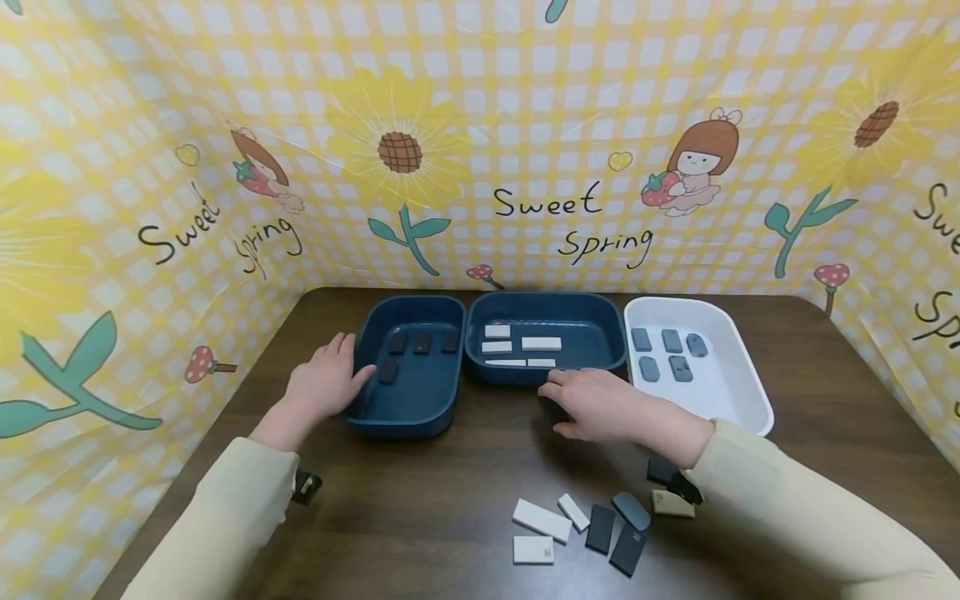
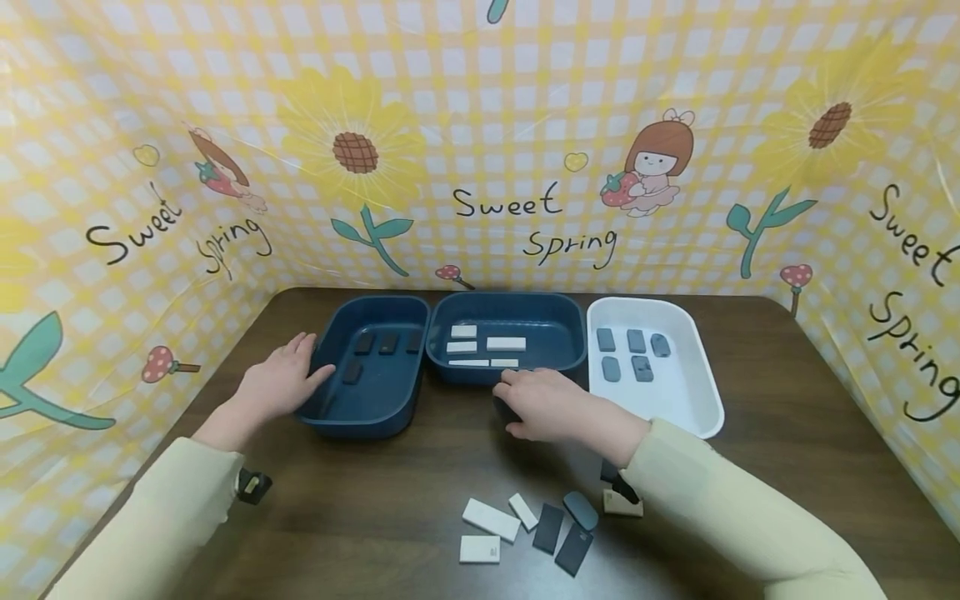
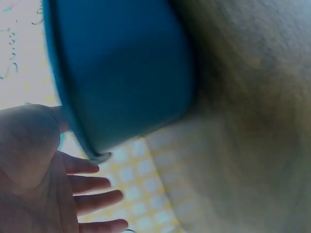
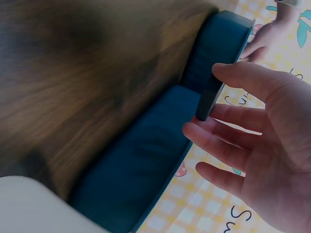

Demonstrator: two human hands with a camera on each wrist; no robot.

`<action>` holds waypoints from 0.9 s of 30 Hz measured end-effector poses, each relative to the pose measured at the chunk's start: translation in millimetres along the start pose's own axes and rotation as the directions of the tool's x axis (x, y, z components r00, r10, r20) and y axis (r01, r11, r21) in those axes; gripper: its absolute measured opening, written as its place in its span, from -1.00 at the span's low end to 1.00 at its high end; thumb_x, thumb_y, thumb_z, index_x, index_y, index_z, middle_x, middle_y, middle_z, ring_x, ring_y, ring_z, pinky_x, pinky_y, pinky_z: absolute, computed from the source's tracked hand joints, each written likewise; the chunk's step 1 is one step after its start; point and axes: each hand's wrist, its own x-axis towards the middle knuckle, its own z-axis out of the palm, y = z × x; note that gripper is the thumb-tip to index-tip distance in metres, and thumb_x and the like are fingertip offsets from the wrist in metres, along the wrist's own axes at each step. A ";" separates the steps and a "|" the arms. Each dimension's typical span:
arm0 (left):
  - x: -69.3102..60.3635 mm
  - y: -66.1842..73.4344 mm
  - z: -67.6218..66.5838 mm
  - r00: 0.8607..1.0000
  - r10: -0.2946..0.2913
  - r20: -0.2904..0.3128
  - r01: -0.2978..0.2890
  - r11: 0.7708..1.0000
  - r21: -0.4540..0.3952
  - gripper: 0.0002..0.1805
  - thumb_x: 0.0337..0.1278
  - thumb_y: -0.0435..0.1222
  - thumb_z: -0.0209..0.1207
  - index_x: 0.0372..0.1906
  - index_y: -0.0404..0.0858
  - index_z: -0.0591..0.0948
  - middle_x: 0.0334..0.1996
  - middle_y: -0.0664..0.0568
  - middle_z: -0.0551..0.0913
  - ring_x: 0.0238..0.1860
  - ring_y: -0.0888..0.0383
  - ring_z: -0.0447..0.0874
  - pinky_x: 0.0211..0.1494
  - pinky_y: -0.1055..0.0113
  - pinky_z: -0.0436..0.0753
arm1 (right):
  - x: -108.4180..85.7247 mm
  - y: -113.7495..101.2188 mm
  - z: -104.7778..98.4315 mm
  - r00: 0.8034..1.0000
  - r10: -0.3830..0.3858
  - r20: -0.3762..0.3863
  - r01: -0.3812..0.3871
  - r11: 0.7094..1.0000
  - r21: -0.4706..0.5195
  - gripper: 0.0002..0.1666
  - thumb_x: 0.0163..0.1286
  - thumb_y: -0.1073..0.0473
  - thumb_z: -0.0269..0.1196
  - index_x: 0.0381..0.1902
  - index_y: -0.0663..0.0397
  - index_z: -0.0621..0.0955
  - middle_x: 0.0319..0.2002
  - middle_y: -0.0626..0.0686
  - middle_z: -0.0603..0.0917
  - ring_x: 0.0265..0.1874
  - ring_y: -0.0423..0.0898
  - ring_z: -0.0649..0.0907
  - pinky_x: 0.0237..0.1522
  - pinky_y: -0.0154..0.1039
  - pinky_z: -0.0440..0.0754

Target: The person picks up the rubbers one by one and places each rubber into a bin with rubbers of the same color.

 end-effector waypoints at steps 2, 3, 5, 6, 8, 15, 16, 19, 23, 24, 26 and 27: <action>3.9 -3.3 5.6 0.998 -0.041 0.052 0.042 0.999 -0.027 -0.25 0.46 -0.05 -0.07 0.38 -0.61 0.12 0.26 -0.53 0.30 0.21 -0.38 0.37 0.07 -0.22 0.47 | 5.2 -1.7 -2.0 1.000 0.002 0.001 -0.002 1.000 -0.002 -0.45 0.19 0.02 0.43 0.08 0.17 0.62 -0.14 0.05 0.64 -0.28 -0.10 0.61 -0.16 -0.19 0.63; 5.6 -4.5 8.4 0.996 -0.054 0.064 0.057 0.998 -0.037 -0.27 0.46 -0.06 -0.07 0.37 -0.61 0.13 0.19 -0.53 0.38 0.14 -0.37 0.44 0.02 -0.21 0.50 | 7.8 -2.3 -2.9 1.000 0.001 -0.001 -0.001 1.000 -0.002 -0.44 0.19 0.02 0.43 0.09 0.18 0.61 -0.13 0.05 0.64 -0.29 -0.10 0.61 -0.16 -0.19 0.63; 7.8 -5.9 13.3 0.994 -0.076 0.072 0.080 0.995 -0.052 -0.33 0.46 -0.12 -0.08 0.34 -0.60 0.15 -0.01 -0.50 0.54 -0.04 -0.33 0.58 -0.13 -0.17 0.56 | 12.5 -4.2 -5.4 1.000 -0.004 -0.011 0.004 1.000 0.000 -0.44 0.20 0.02 0.42 0.10 0.18 0.61 -0.12 0.06 0.64 -0.28 -0.10 0.61 -0.15 -0.19 0.62; 8.5 -6.0 15.5 0.994 -0.086 0.068 0.090 0.994 -0.057 -0.37 0.46 -0.15 -0.09 0.32 -0.60 0.16 -0.12 -0.48 0.59 -0.14 -0.31 0.62 -0.20 -0.15 0.58 | 14.8 -5.0 -6.8 1.000 -0.006 -0.016 0.006 1.000 0.002 -0.43 0.21 0.01 0.41 0.10 0.18 0.60 -0.12 0.06 0.63 -0.28 -0.10 0.61 -0.16 -0.19 0.62; 9.2 -5.4 18.7 0.993 -0.103 0.051 0.106 0.992 -0.066 -0.44 0.43 -0.23 -0.11 0.28 -0.61 0.17 -0.31 -0.43 0.62 -0.30 -0.28 0.65 -0.31 -0.13 0.58 | 19.1 -6.6 -9.5 0.999 -0.009 -0.033 0.010 1.000 0.006 -0.44 0.21 0.01 0.41 0.10 0.18 0.60 -0.12 0.05 0.62 -0.26 -0.10 0.61 -0.15 -0.18 0.62; 12.1 -1.6 23.8 0.989 -0.149 0.020 0.150 0.987 -0.060 -0.47 0.43 -0.30 -0.16 0.29 -0.64 0.17 -0.41 -0.41 0.61 -0.39 -0.30 0.62 -0.34 -0.15 0.58 | 36.1 -13.5 -17.6 0.997 0.026 -0.075 -0.024 0.999 0.030 -0.45 0.27 -0.05 0.35 0.15 0.09 0.58 -0.06 0.03 0.61 -0.18 -0.11 0.59 -0.11 -0.21 0.61; 12.4 -1.6 24.0 0.988 -0.151 0.020 0.152 0.987 -0.056 -0.47 0.43 -0.30 -0.16 0.30 -0.63 0.17 -0.39 -0.42 0.61 -0.38 -0.30 0.62 -0.34 -0.15 0.58 | 38.9 -15.1 -18.9 0.996 0.032 -0.078 -0.029 0.999 0.038 -0.45 0.28 -0.05 0.34 0.15 0.08 0.58 -0.05 0.03 0.61 -0.17 -0.12 0.58 -0.11 -0.21 0.61; 13.1 -1.9 24.8 0.988 -0.156 0.020 0.157 0.986 -0.057 -0.47 0.44 -0.30 -0.17 0.30 -0.63 0.18 -0.37 -0.43 0.61 -0.37 -0.31 0.62 -0.34 -0.15 0.58 | 48.8 -19.6 -21.9 0.995 0.037 -0.094 -0.031 0.998 0.062 -0.45 0.29 -0.06 0.33 0.16 0.08 0.57 -0.03 0.04 0.60 -0.17 -0.10 0.57 -0.11 -0.21 0.61; 13.1 -1.8 25.6 0.985 -0.171 0.023 0.172 0.983 -0.060 -0.47 0.44 -0.29 -0.17 0.31 -0.62 0.18 -0.35 -0.45 0.61 -0.35 -0.32 0.62 -0.33 -0.15 0.58 | 67.0 -25.7 -23.2 0.992 0.059 -0.115 -0.051 0.996 0.075 -0.41 0.31 -0.09 0.31 0.20 0.08 0.55 0.02 0.05 0.59 -0.12 -0.10 0.57 -0.05 -0.21 0.58; 12.9 -1.2 25.5 0.984 -0.175 0.023 0.176 0.982 -0.062 -0.47 0.45 -0.29 -0.18 0.30 -0.61 0.18 -0.34 -0.45 0.61 -0.35 -0.32 0.62 -0.33 -0.16 0.58 | 72.4 -27.4 -22.7 0.991 0.065 -0.119 -0.056 0.996 0.074 -0.41 0.32 -0.10 0.30 0.21 0.07 0.55 0.03 0.05 0.59 -0.12 -0.11 0.57 -0.03 -0.21 0.57; 12.8 -0.6 26.1 0.983 -0.183 0.027 0.185 0.981 -0.064 -0.47 0.46 -0.28 -0.19 0.32 -0.60 0.17 -0.32 -0.45 0.61 -0.33 -0.32 0.62 -0.32 -0.16 0.58 | 84.2 -31.1 -19.8 0.988 0.067 -0.136 -0.058 0.996 0.072 -0.39 0.32 -0.11 0.30 0.23 0.07 0.53 0.03 0.05 0.58 -0.10 -0.11 0.57 -0.02 -0.20 0.57; 12.7 -0.4 26.7 0.982 -0.185 0.029 0.187 0.980 -0.065 -0.47 0.46 -0.28 -0.19 0.32 -0.60 0.17 -0.32 -0.46 0.61 -0.33 -0.32 0.62 -0.31 -0.16 0.58 | 90.3 -33.1 -17.3 0.987 0.065 -0.145 -0.055 0.996 0.073 -0.38 0.32 -0.11 0.30 0.23 0.07 0.52 0.03 0.04 0.59 -0.09 -0.11 0.58 -0.03 -0.20 0.57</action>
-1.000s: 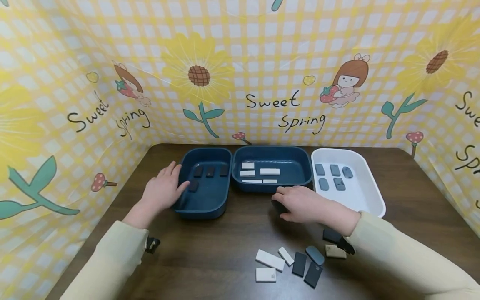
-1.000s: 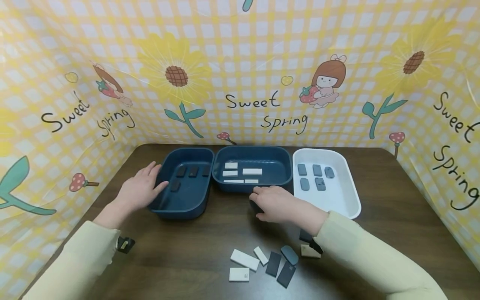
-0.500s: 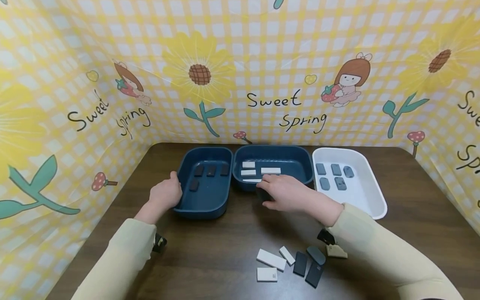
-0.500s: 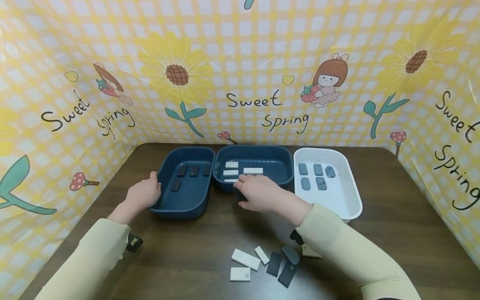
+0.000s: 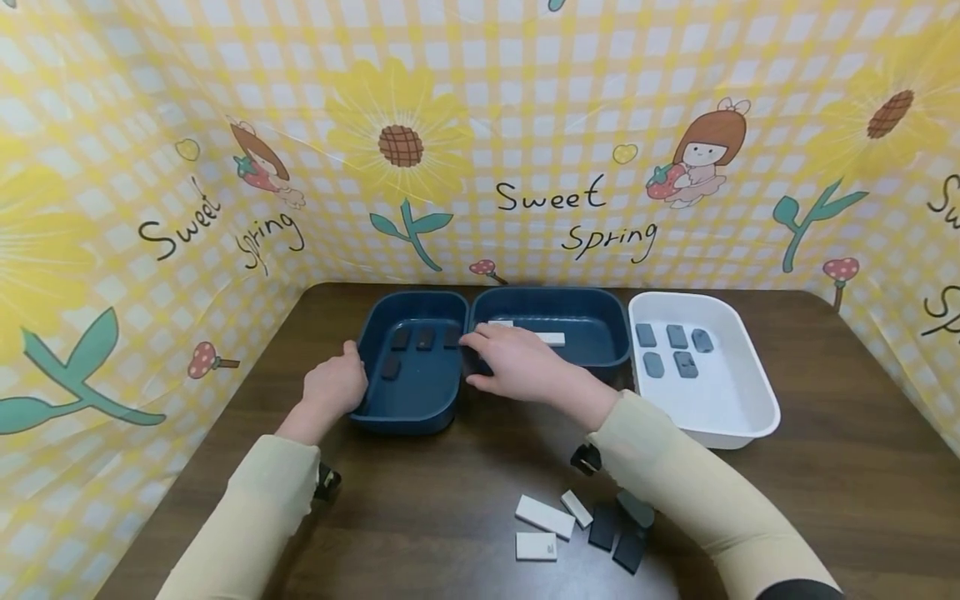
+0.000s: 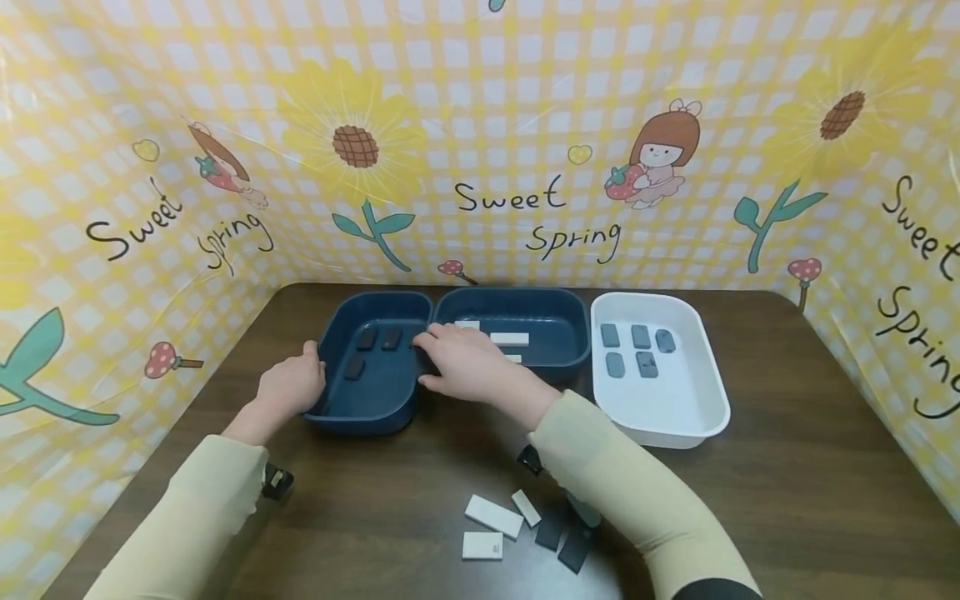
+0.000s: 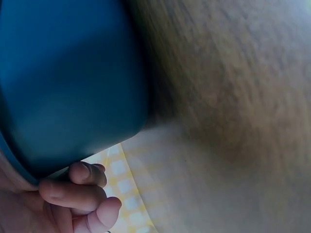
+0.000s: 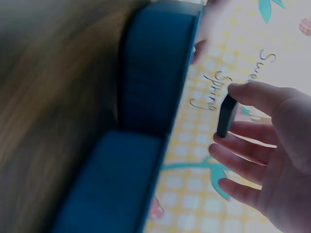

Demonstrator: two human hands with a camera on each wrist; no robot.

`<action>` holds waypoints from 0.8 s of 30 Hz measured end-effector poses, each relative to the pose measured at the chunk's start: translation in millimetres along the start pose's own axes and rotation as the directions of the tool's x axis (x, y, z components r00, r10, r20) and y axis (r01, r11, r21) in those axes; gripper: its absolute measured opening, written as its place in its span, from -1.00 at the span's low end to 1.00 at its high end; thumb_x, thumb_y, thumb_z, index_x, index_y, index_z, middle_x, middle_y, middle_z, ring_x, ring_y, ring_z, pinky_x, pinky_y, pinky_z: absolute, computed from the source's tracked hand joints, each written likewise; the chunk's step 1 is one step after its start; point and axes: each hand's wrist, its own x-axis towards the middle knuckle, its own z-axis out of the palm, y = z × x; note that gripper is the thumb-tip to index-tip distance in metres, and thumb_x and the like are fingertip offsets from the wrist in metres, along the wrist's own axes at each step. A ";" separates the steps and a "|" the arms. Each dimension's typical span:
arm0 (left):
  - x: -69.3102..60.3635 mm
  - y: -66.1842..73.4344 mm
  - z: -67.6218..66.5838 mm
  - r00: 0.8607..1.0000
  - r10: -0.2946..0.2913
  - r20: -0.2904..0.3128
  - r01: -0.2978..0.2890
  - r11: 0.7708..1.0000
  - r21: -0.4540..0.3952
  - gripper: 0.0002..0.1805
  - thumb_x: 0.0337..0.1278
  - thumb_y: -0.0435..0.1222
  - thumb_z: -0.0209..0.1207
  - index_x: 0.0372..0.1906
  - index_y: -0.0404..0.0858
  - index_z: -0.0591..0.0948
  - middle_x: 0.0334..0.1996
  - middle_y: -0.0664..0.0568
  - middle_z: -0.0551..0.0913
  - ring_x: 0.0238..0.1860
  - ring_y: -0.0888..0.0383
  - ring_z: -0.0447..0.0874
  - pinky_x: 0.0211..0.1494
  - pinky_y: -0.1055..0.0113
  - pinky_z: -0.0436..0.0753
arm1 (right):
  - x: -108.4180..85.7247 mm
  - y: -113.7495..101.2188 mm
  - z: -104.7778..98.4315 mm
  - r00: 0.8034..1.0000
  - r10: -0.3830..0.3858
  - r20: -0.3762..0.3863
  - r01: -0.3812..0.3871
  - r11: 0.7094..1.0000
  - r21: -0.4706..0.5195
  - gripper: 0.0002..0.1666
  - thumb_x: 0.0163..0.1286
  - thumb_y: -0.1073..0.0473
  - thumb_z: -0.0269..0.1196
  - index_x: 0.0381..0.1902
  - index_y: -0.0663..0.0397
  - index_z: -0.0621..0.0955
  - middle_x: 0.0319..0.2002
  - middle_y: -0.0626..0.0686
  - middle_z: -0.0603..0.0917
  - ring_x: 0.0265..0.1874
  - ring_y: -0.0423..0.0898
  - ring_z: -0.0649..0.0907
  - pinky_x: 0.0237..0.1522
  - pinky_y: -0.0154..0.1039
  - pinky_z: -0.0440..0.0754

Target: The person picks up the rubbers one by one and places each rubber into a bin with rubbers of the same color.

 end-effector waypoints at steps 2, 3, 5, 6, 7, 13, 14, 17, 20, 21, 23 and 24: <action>0.8 0.2 0.9 1.000 -0.003 0.005 0.003 1.000 -0.005 -0.47 0.47 -0.27 -0.20 0.33 -0.60 0.16 -0.30 -0.46 0.61 -0.31 -0.33 0.62 -0.30 -0.16 0.58 | 11.4 -4.7 7.1 1.000 -0.006 -0.016 0.006 1.000 0.005 -0.38 0.32 -0.12 0.30 0.23 0.07 0.51 0.02 0.04 0.59 -0.10 -0.10 0.58 -0.06 -0.21 0.57; 1.0 0.1 1.4 1.000 -0.005 0.009 0.005 1.000 -0.006 -0.46 0.47 -0.27 -0.21 0.34 -0.59 0.16 -0.30 -0.46 0.61 -0.31 -0.32 0.62 -0.30 -0.16 0.58 | 17.1 -7.1 11.3 1.000 -0.010 -0.021 0.010 1.000 0.004 -0.38 0.32 -0.12 0.29 0.23 0.07 0.51 0.02 0.04 0.59 -0.09 -0.10 0.59 -0.06 -0.21 0.58; 1.1 -0.2 1.7 1.000 -0.008 0.014 0.008 1.000 -0.007 -0.46 0.48 -0.27 -0.21 0.34 -0.59 0.15 -0.29 -0.46 0.61 -0.31 -0.32 0.62 -0.30 -0.15 0.59 | 29.0 -11.8 20.2 1.000 -0.008 -0.024 0.008 1.000 0.011 -0.38 0.33 -0.13 0.29 0.23 0.07 0.51 0.05 0.04 0.59 -0.06 -0.09 0.58 -0.04 -0.21 0.58; 1.0 -0.2 1.3 1.000 -0.008 0.014 0.008 1.000 -0.007 -0.45 0.48 -0.27 -0.20 0.34 -0.60 0.15 -0.29 -0.46 0.61 -0.32 -0.31 0.62 -0.30 -0.15 0.59 | 35.0 -13.8 24.9 1.000 -0.001 -0.022 0.002 1.000 0.022 -0.39 0.33 -0.12 0.29 0.22 0.07 0.51 0.06 0.05 0.59 -0.05 -0.09 0.58 -0.03 -0.21 0.57; 0.9 -0.1 0.7 1.000 -0.008 0.014 0.009 1.000 -0.006 -0.45 0.48 -0.27 -0.20 0.34 -0.60 0.15 -0.29 -0.46 0.61 -0.32 -0.31 0.62 -0.30 -0.15 0.59 | 40.9 -16.0 29.1 1.000 0.010 -0.017 -0.010 0.999 0.033 -0.40 0.32 -0.12 0.29 0.22 0.06 0.51 0.07 0.04 0.60 -0.05 -0.09 0.58 -0.03 -0.21 0.57; 0.2 0.1 -1.8 1.000 -0.015 0.013 0.016 1.000 -0.010 -0.45 0.48 -0.27 -0.19 0.34 -0.61 0.14 -0.32 -0.43 0.60 -0.36 -0.27 0.62 -0.31 -0.13 0.59 | 73.1 -25.1 55.2 0.995 0.078 0.057 -0.082 0.994 0.069 -0.48 0.31 -0.08 0.33 0.15 -0.02 0.54 0.04 -0.01 0.62 -0.06 -0.11 0.59 0.00 -0.19 0.53; 0.0 0.2 -1.8 1.000 -0.018 0.017 0.019 1.000 -0.011 -0.45 0.48 -0.27 -0.19 0.35 -0.61 0.14 -0.32 -0.43 0.60 -0.36 -0.27 0.62 -0.31 -0.13 0.59 | 76.9 -26.7 59.1 0.994 0.082 0.077 -0.087 0.994 0.068 -0.49 0.31 -0.08 0.33 0.14 -0.03 0.54 0.03 -0.01 0.63 -0.07 -0.11 0.59 -0.01 -0.18 0.52; -1.5 1.1 -1.7 0.999 -0.028 0.028 0.028 1.000 -0.009 -0.45 0.48 -0.27 -0.19 0.35 -0.60 0.13 -0.30 -0.44 0.61 -0.35 -0.27 0.62 -0.30 -0.13 0.59 | 85.8 -30.8 69.4 0.986 0.095 0.136 -0.106 0.991 0.077 -0.54 0.31 -0.08 0.32 0.08 -0.04 0.56 -0.04 -0.04 0.64 -0.15 -0.14 0.60 -0.07 -0.21 0.54; -2.3 1.8 -2.0 0.999 -0.030 0.029 0.030 1.000 -0.008 -0.44 0.48 -0.27 -0.19 0.35 -0.61 0.13 -0.27 -0.45 0.60 -0.33 -0.28 0.62 -0.28 -0.14 0.59 | 92.7 -33.3 75.6 0.977 0.128 0.170 -0.142 0.987 0.073 -0.61 0.31 -0.08 0.32 -0.01 -0.03 0.57 -0.16 -0.06 0.63 -0.26 -0.16 0.58 -0.19 -0.25 0.55; -2.2 1.9 -2.0 0.999 -0.029 0.027 0.029 1.000 -0.007 -0.45 0.49 -0.27 -0.19 0.35 -0.60 0.13 -0.27 -0.45 0.60 -0.33 -0.28 0.62 -0.27 -0.14 0.59 | 94.9 -33.5 77.1 0.974 0.143 0.173 -0.155 0.986 0.059 -0.63 0.31 -0.08 0.32 -0.04 -0.03 0.58 -0.19 -0.06 0.62 -0.28 -0.17 0.58 -0.22 -0.25 0.55; -1.9 2.0 -2.5 0.999 -0.025 0.024 0.025 1.000 -0.007 -0.45 0.49 -0.27 -0.20 0.35 -0.60 0.13 -0.26 -0.45 0.60 -0.32 -0.29 0.62 -0.26 -0.14 0.59 | 99.2 -33.5 79.1 0.969 0.170 0.179 -0.177 0.984 0.019 -0.64 0.32 -0.08 0.32 -0.05 -0.03 0.59 -0.20 -0.07 0.63 -0.28 -0.17 0.57 -0.24 -0.25 0.55; -1.7 2.1 -3.0 0.999 -0.025 0.024 0.026 1.000 -0.008 -0.45 0.49 -0.27 -0.20 0.35 -0.60 0.13 -0.26 -0.45 0.60 -0.32 -0.29 0.62 -0.26 -0.14 0.59 | 101.2 -33.4 79.5 0.966 0.181 0.182 -0.184 0.983 -0.002 -0.64 0.32 -0.08 0.31 -0.04 -0.03 0.59 -0.20 -0.06 0.63 -0.27 -0.17 0.58 -0.23 -0.24 0.56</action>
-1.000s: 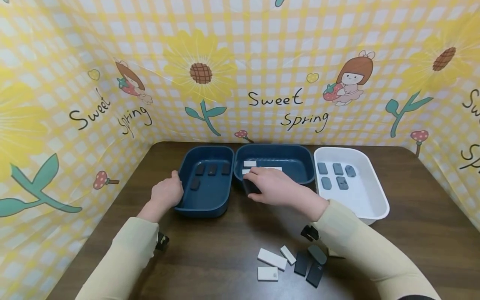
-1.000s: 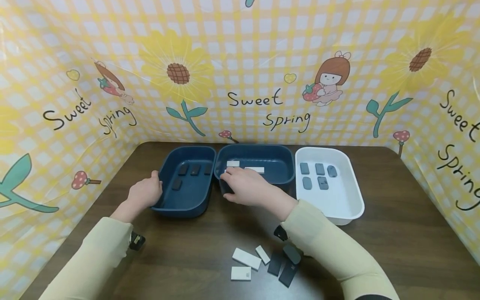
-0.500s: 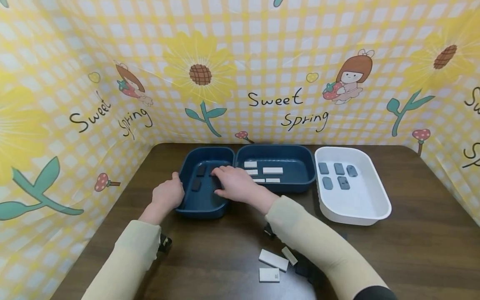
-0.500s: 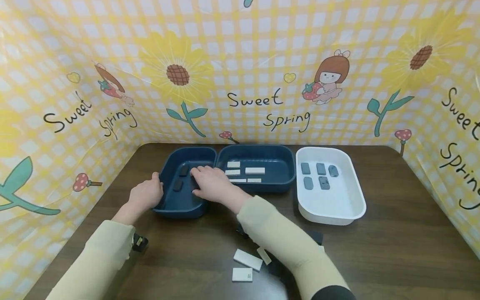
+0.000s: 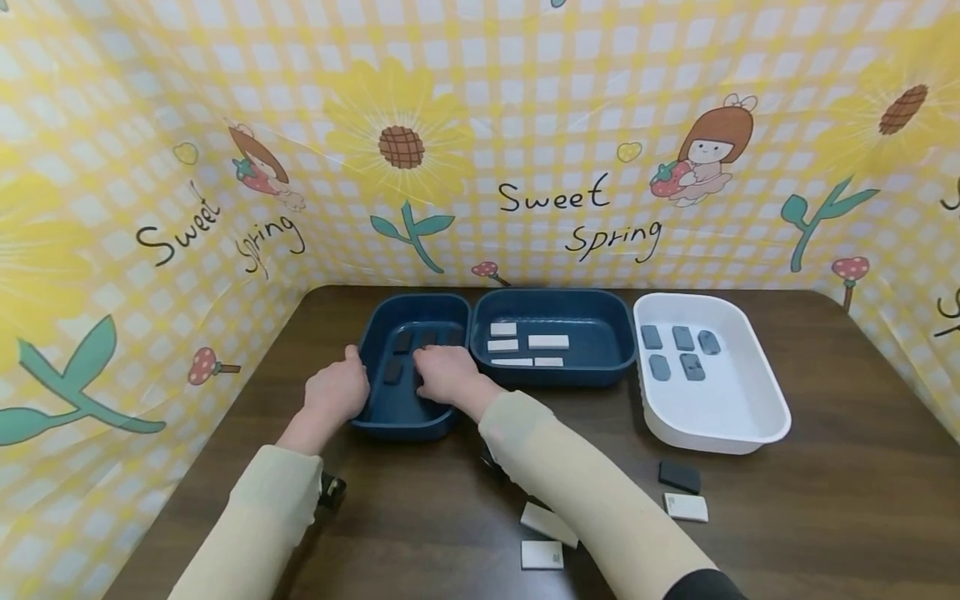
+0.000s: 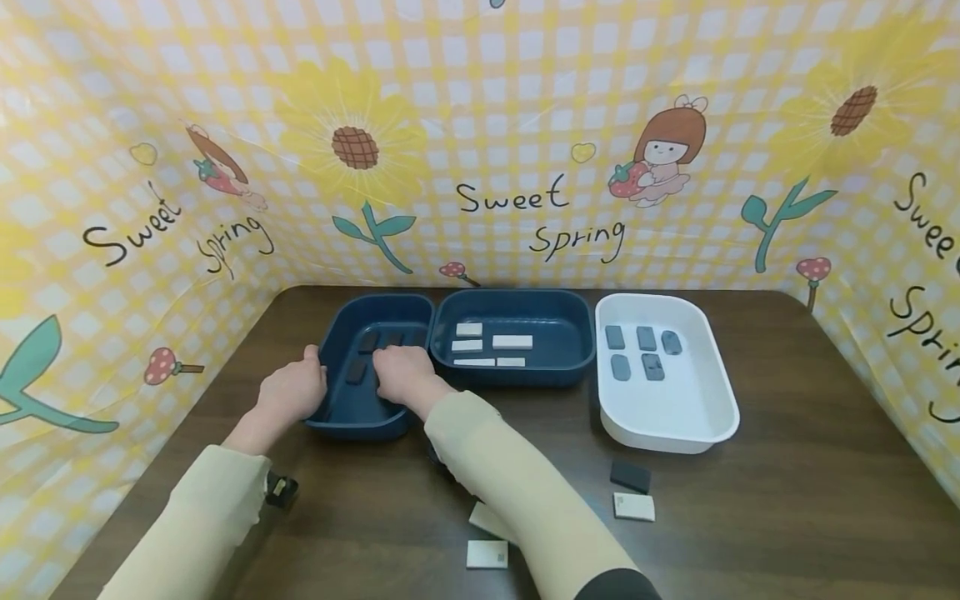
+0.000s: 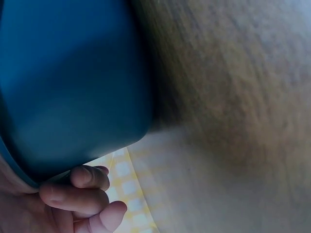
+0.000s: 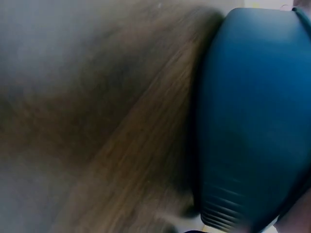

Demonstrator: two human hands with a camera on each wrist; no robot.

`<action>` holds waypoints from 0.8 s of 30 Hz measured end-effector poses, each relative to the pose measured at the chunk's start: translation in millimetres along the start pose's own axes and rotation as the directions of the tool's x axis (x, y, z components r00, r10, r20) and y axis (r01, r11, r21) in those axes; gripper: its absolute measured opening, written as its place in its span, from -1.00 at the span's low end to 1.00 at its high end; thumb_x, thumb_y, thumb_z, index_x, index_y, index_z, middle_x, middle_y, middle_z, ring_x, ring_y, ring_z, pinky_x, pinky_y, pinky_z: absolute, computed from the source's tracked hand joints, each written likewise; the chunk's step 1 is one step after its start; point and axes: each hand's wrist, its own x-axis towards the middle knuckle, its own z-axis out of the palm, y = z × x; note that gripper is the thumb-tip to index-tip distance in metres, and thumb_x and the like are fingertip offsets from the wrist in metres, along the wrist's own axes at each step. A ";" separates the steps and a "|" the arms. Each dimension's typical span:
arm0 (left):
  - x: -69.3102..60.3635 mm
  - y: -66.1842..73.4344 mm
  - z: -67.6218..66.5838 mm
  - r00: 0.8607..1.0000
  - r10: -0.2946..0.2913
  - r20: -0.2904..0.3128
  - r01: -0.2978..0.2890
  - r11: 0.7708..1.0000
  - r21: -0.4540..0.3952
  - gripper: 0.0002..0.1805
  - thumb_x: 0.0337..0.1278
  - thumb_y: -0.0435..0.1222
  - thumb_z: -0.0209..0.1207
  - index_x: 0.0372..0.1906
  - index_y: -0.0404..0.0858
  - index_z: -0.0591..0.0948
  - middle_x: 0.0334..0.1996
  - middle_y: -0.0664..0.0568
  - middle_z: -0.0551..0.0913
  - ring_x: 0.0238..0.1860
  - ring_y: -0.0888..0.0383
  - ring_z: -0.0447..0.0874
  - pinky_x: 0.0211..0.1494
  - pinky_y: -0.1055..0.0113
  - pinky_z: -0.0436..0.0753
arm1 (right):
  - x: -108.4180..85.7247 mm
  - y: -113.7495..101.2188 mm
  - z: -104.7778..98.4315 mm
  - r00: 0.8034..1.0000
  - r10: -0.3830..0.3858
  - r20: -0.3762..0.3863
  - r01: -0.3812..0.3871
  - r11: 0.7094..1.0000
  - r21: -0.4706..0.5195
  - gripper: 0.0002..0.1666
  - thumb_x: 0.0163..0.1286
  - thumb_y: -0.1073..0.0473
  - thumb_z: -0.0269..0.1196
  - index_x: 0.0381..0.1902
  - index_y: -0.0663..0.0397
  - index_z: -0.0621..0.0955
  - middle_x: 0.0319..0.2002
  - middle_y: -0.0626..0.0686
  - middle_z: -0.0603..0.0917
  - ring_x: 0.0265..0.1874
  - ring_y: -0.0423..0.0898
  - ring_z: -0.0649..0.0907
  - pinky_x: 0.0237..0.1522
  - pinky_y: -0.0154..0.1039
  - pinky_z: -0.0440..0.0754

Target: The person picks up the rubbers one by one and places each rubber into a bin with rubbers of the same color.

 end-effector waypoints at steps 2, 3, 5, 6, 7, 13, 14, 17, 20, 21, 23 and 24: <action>-0.5 0.2 -0.6 1.000 0.002 -0.001 -0.002 1.000 0.000 -0.45 0.49 -0.27 -0.20 0.35 -0.60 0.13 -0.27 -0.45 0.60 -0.33 -0.28 0.62 -0.27 -0.14 0.59 | 3.5 0.4 0.9 1.000 0.016 0.005 -0.016 0.999 -0.033 -0.62 0.34 -0.08 0.29 0.00 -0.02 0.60 -0.16 -0.05 0.65 -0.25 -0.17 0.58 -0.20 -0.24 0.57; -0.7 0.2 -0.9 1.000 0.003 -0.001 -0.003 1.000 0.000 -0.45 0.48 -0.27 -0.20 0.35 -0.60 0.14 -0.28 -0.44 0.60 -0.34 -0.28 0.62 -0.27 -0.13 0.59 | 5.1 0.7 1.3 1.000 0.022 0.011 -0.022 0.999 -0.039 -0.61 0.34 -0.08 0.29 0.01 -0.01 0.60 -0.14 -0.04 0.65 -0.25 -0.17 0.59 -0.18 -0.24 0.58; -1.2 0.5 -1.3 1.000 0.006 -0.001 -0.006 1.000 0.001 -0.45 0.49 -0.27 -0.20 0.35 -0.60 0.13 -0.29 -0.44 0.60 -0.34 -0.27 0.62 -0.28 -0.13 0.59 | 8.1 1.5 2.1 0.999 0.028 0.021 -0.027 0.998 -0.051 -0.60 0.35 -0.09 0.28 0.02 -0.01 0.60 -0.13 -0.03 0.66 -0.25 -0.17 0.59 -0.17 -0.25 0.59; -1.2 0.7 -1.1 1.000 0.006 0.000 -0.006 1.000 0.001 -0.45 0.48 -0.27 -0.20 0.35 -0.60 0.13 -0.29 -0.44 0.60 -0.35 -0.27 0.62 -0.29 -0.13 0.59 | 9.5 2.0 2.7 0.999 0.029 0.025 -0.027 0.998 -0.057 -0.60 0.36 -0.09 0.27 0.03 0.00 0.59 -0.13 -0.03 0.66 -0.25 -0.17 0.59 -0.16 -0.25 0.59; -1.3 0.8 -0.7 1.000 0.010 0.000 -0.010 1.000 0.002 -0.45 0.49 -0.27 -0.20 0.35 -0.60 0.13 -0.29 -0.44 0.60 -0.35 -0.27 0.62 -0.29 -0.13 0.59 | 10.4 2.3 3.3 0.999 0.029 0.028 -0.027 0.998 -0.065 -0.60 0.36 -0.09 0.27 0.04 -0.01 0.59 -0.12 -0.03 0.66 -0.25 -0.17 0.59 -0.16 -0.25 0.59; -2.4 3.3 1.3 1.000 0.017 0.002 -0.017 1.000 0.010 -0.45 0.48 -0.27 -0.20 0.35 -0.61 0.13 -0.30 -0.44 0.60 -0.35 -0.26 0.62 -0.29 -0.13 0.59 | 10.7 1.2 4.1 0.999 0.023 0.034 -0.019 0.993 -0.119 -0.56 0.37 -0.12 0.24 0.08 -0.01 0.58 -0.08 -0.01 0.65 -0.20 -0.15 0.62 -0.13 -0.23 0.61; -2.6 3.5 1.4 1.000 0.017 0.002 -0.017 1.000 0.011 -0.45 0.48 -0.28 -0.20 0.35 -0.61 0.13 -0.31 -0.44 0.60 -0.36 -0.26 0.62 -0.30 -0.12 0.59 | 10.7 1.0 4.2 0.999 0.023 0.033 -0.018 0.992 -0.124 -0.55 0.37 -0.13 0.24 0.08 -0.01 0.58 -0.07 -0.01 0.65 -0.20 -0.15 0.62 -0.13 -0.23 0.61; -2.4 3.1 1.1 1.000 0.017 -0.003 -0.017 1.000 0.011 -0.45 0.48 -0.27 -0.19 0.35 -0.62 0.13 -0.33 -0.42 0.61 -0.38 -0.25 0.62 -0.31 -0.12 0.59 | 11.1 0.6 4.4 0.999 0.030 0.027 -0.026 0.992 -0.126 -0.52 0.37 -0.14 0.24 0.10 0.00 0.57 -0.07 0.00 0.65 -0.21 -0.14 0.63 -0.14 -0.23 0.62; -1.2 1.7 1.0 1.000 0.016 -0.011 -0.016 1.000 0.013 -0.44 0.48 -0.27 -0.18 0.34 -0.62 0.14 -0.34 -0.42 0.61 -0.39 -0.25 0.62 -0.32 -0.12 0.59 | 12.6 0.6 4.9 0.999 0.038 0.019 -0.036 0.992 -0.123 -0.50 0.37 -0.16 0.23 0.13 0.00 0.56 -0.05 0.01 0.63 -0.21 -0.13 0.63 -0.14 -0.22 0.62; -0.5 1.2 1.2 1.000 0.017 -0.013 -0.016 1.000 0.014 -0.44 0.48 -0.27 -0.18 0.34 -0.62 0.15 -0.34 -0.42 0.61 -0.40 -0.25 0.62 -0.32 -0.12 0.59 | 13.2 0.6 5.2 0.999 0.043 0.015 -0.041 0.992 -0.118 -0.50 0.37 -0.16 0.23 0.13 0.00 0.56 -0.05 0.01 0.63 -0.21 -0.13 0.63 -0.15 -0.22 0.62; 0.8 0.5 1.5 1.000 0.018 -0.017 -0.018 1.000 0.011 -0.44 0.48 -0.27 -0.18 0.34 -0.62 0.15 -0.35 -0.42 0.61 -0.41 -0.24 0.61 -0.33 -0.11 0.59 | 14.4 1.0 6.0 0.999 0.048 0.005 -0.047 0.992 -0.117 -0.50 0.36 -0.16 0.24 0.11 -0.01 0.57 -0.05 0.01 0.62 -0.22 -0.13 0.63 -0.15 -0.22 0.62; 1.3 0.2 1.7 1.000 0.020 -0.017 -0.020 1.000 0.010 -0.44 0.47 -0.27 -0.18 0.33 -0.62 0.15 -0.36 -0.41 0.60 -0.42 -0.24 0.61 -0.33 -0.11 0.59 | 15.0 1.3 6.4 0.999 0.050 0.000 -0.050 0.992 -0.117 -0.51 0.36 -0.17 0.24 0.10 -0.02 0.58 -0.06 0.01 0.62 -0.22 -0.13 0.63 -0.16 -0.22 0.62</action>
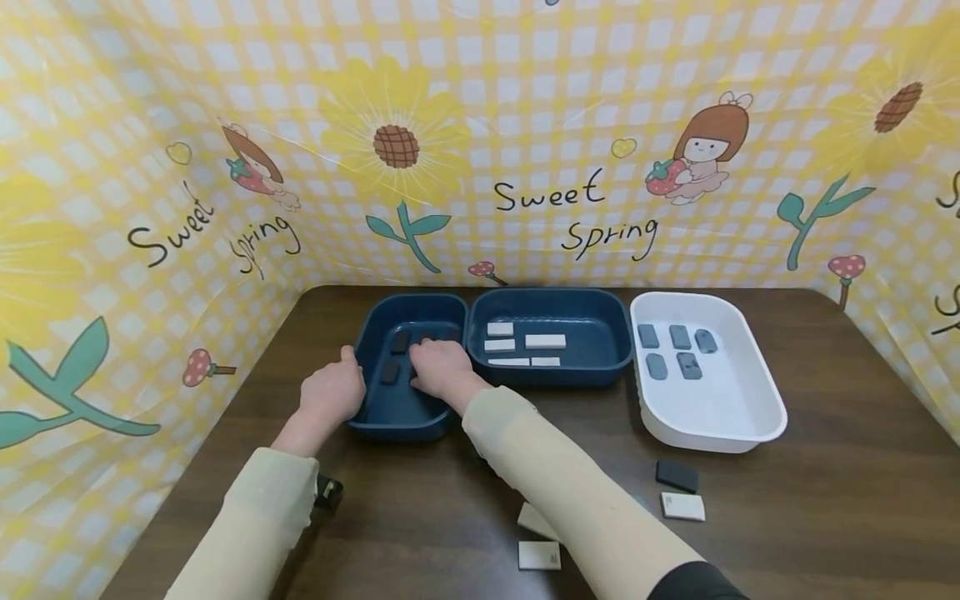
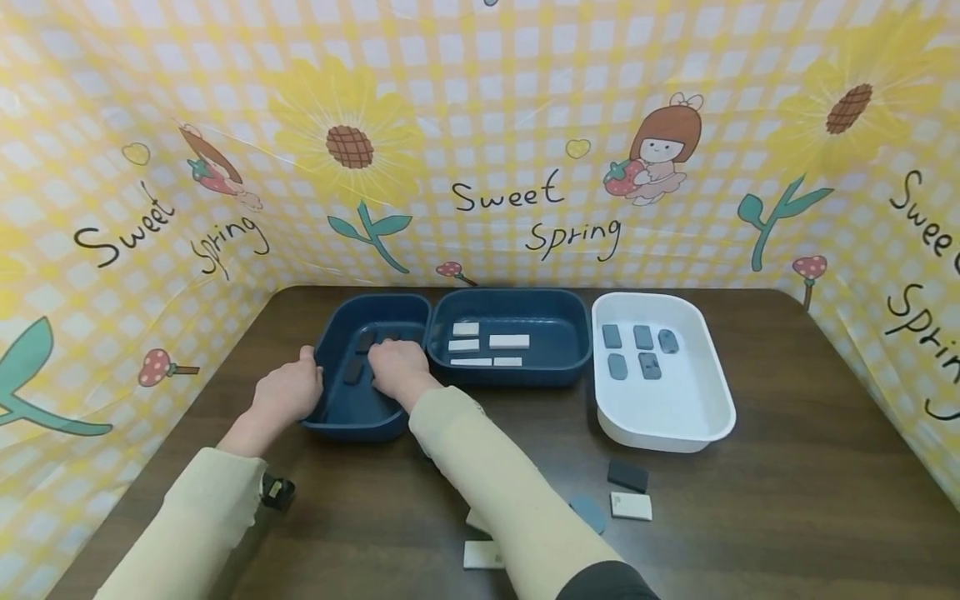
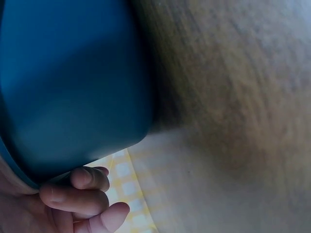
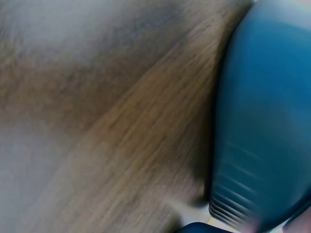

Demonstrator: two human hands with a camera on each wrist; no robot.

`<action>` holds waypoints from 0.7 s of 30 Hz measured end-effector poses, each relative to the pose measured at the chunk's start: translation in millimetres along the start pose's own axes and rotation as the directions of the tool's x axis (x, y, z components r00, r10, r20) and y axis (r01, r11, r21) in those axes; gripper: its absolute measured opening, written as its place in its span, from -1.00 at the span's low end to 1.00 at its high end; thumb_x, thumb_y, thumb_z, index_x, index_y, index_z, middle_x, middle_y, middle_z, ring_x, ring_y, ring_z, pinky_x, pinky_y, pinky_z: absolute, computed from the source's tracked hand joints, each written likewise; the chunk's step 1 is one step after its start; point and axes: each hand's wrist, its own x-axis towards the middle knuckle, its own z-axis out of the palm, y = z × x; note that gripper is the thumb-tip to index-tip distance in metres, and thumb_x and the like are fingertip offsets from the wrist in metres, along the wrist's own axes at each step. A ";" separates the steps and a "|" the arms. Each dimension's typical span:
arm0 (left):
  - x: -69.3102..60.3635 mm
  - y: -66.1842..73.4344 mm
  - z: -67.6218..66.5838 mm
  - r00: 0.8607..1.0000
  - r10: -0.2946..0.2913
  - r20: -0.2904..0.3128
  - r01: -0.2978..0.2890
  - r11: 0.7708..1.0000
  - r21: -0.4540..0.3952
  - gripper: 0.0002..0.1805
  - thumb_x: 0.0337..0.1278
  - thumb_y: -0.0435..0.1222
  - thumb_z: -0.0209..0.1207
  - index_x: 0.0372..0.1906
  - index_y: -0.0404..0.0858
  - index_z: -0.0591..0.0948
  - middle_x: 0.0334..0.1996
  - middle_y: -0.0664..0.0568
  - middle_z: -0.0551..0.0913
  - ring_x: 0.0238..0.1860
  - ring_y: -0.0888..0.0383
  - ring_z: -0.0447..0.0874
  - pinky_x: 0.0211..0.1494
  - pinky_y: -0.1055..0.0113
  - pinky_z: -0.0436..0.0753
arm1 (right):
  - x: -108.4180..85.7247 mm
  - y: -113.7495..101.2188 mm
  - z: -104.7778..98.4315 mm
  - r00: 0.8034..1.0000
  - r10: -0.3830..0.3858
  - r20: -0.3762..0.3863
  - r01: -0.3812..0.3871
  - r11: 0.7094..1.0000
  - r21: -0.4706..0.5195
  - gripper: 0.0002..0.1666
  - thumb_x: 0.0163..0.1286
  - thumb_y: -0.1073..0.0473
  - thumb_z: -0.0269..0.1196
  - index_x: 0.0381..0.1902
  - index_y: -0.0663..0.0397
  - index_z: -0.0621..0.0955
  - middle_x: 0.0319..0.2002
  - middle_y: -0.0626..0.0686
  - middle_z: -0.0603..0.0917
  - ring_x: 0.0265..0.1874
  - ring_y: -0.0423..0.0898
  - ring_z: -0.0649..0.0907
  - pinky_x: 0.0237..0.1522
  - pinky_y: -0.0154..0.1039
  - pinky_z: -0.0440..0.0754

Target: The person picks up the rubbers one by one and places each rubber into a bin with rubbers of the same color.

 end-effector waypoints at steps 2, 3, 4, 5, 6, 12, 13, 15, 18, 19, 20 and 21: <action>0.3 -1.2 0.2 1.000 0.001 0.001 -0.001 1.000 0.000 -0.44 0.48 -0.27 -0.18 0.33 -0.62 0.15 -0.35 -0.41 0.60 -0.42 -0.23 0.61 -0.33 -0.11 0.59 | 0.8 -0.3 0.2 1.000 0.005 -0.007 -0.005 1.000 0.001 -0.52 0.36 -0.17 0.24 0.08 -0.02 0.59 -0.08 0.01 0.62 -0.23 -0.13 0.63 -0.16 -0.23 0.61; 0.2 -1.5 0.4 1.000 0.002 0.001 -0.002 1.000 0.000 -0.45 0.48 -0.26 -0.18 0.33 -0.62 0.15 -0.35 -0.41 0.60 -0.41 -0.23 0.61 -0.33 -0.11 0.59 | 1.0 -0.5 0.2 1.000 0.005 -0.010 -0.005 1.000 0.000 -0.53 0.35 -0.17 0.25 0.06 -0.02 0.60 -0.08 0.01 0.62 -0.24 -0.13 0.63 -0.16 -0.23 0.62; 0.1 -1.8 0.3 1.000 0.001 0.003 -0.001 1.000 -0.001 -0.44 0.48 -0.26 -0.18 0.33 -0.62 0.14 -0.35 -0.41 0.60 -0.41 -0.23 0.61 -0.33 -0.11 0.59 | 1.1 -0.4 0.0 1.000 0.004 -0.010 -0.004 1.000 -0.001 -0.53 0.35 -0.18 0.25 0.05 -0.02 0.60 -0.09 0.01 0.63 -0.24 -0.13 0.63 -0.16 -0.23 0.62; 0.0 -1.9 0.3 1.000 0.000 0.005 0.000 1.000 -0.001 -0.44 0.48 -0.26 -0.18 0.33 -0.62 0.14 -0.34 -0.41 0.60 -0.41 -0.23 0.61 -0.33 -0.11 0.59 | 1.2 -0.3 -0.3 1.000 0.005 -0.011 -0.005 1.000 0.001 -0.54 0.35 -0.18 0.25 0.04 -0.02 0.61 -0.10 0.01 0.63 -0.24 -0.13 0.64 -0.15 -0.23 0.61; -0.1 -1.9 0.3 1.000 0.000 0.005 0.000 1.000 0.000 -0.44 0.48 -0.26 -0.18 0.34 -0.62 0.14 -0.34 -0.42 0.60 -0.41 -0.23 0.61 -0.32 -0.11 0.59 | 1.1 -0.1 -0.6 1.000 0.005 -0.009 -0.005 1.000 0.003 -0.54 0.35 -0.18 0.25 0.03 -0.02 0.61 -0.10 0.01 0.63 -0.24 -0.13 0.63 -0.15 -0.22 0.61; -0.2 0.9 -2.6 1.000 0.000 0.008 0.000 1.000 0.000 -0.44 0.49 -0.27 -0.19 0.34 -0.63 0.13 -0.34 -0.41 0.61 -0.42 -0.20 0.61 -0.33 -0.09 0.59 | 1.2 2.0 -3.7 1.000 0.004 -0.006 -0.004 1.000 0.013 -0.58 0.34 -0.16 0.26 -0.01 -0.03 0.62 -0.11 0.00 0.64 -0.21 -0.13 0.63 -0.09 -0.22 0.60; -0.3 1.4 -3.3 1.000 -0.001 0.009 0.001 1.000 0.000 -0.44 0.49 -0.27 -0.19 0.34 -0.63 0.13 -0.35 -0.40 0.60 -0.43 -0.20 0.60 -0.33 -0.08 0.59 | 1.2 2.2 -4.2 1.000 0.006 -0.007 -0.006 1.000 0.017 -0.59 0.34 -0.16 0.26 -0.02 -0.03 0.62 -0.12 0.00 0.65 -0.21 -0.13 0.63 -0.09 -0.22 0.60; -0.4 1.9 -4.0 1.000 -0.004 0.011 0.004 1.000 0.002 -0.44 0.49 -0.27 -0.19 0.35 -0.62 0.13 -0.35 -0.40 0.61 -0.43 -0.18 0.60 -0.34 -0.07 0.59 | 1.1 2.6 -5.0 1.000 0.008 -0.007 -0.007 1.000 0.024 -0.59 0.34 -0.16 0.26 -0.03 -0.03 0.62 -0.13 -0.01 0.65 -0.21 -0.14 0.63 -0.09 -0.23 0.59; -1.0 2.3 -4.3 1.000 -0.008 0.016 0.008 1.000 0.002 -0.44 0.49 -0.27 -0.20 0.35 -0.62 0.12 -0.34 -0.40 0.60 -0.43 -0.19 0.60 -0.35 -0.07 0.59 | 0.4 2.5 -4.8 1.000 0.011 -0.012 -0.011 0.999 0.040 -0.62 0.34 -0.15 0.26 -0.06 -0.03 0.63 -0.17 -0.03 0.65 -0.23 -0.15 0.62 -0.12 -0.25 0.59; -1.4 2.4 -4.1 1.000 -0.010 0.019 0.010 1.000 0.001 -0.44 0.49 -0.27 -0.20 0.35 -0.62 0.12 -0.34 -0.41 0.60 -0.43 -0.19 0.60 -0.34 -0.07 0.59 | 0.2 2.4 -4.4 1.000 0.013 -0.014 -0.013 0.999 0.046 -0.62 0.34 -0.15 0.26 -0.07 -0.03 0.63 -0.18 -0.03 0.65 -0.24 -0.15 0.62 -0.13 -0.25 0.59; -2.0 2.4 -3.8 1.000 -0.011 0.020 0.011 1.000 0.002 -0.44 0.49 -0.27 -0.20 0.35 -0.62 0.12 -0.33 -0.41 0.60 -0.42 -0.20 0.60 -0.34 -0.07 0.59 | -0.1 2.0 -3.9 1.000 0.014 -0.015 -0.013 0.999 0.048 -0.62 0.34 -0.15 0.26 -0.07 -0.03 0.63 -0.19 -0.03 0.65 -0.25 -0.15 0.61 -0.14 -0.25 0.59; -2.5 1.9 -3.1 1.000 -0.012 0.021 0.012 1.000 0.002 -0.44 0.49 -0.27 -0.20 0.35 -0.62 0.12 -0.32 -0.41 0.60 -0.41 -0.20 0.60 -0.34 -0.08 0.59 | -0.2 1.6 -3.1 1.000 0.014 -0.018 -0.013 0.999 0.048 -0.62 0.34 -0.15 0.26 -0.08 -0.03 0.63 -0.19 -0.03 0.64 -0.26 -0.15 0.61 -0.15 -0.25 0.59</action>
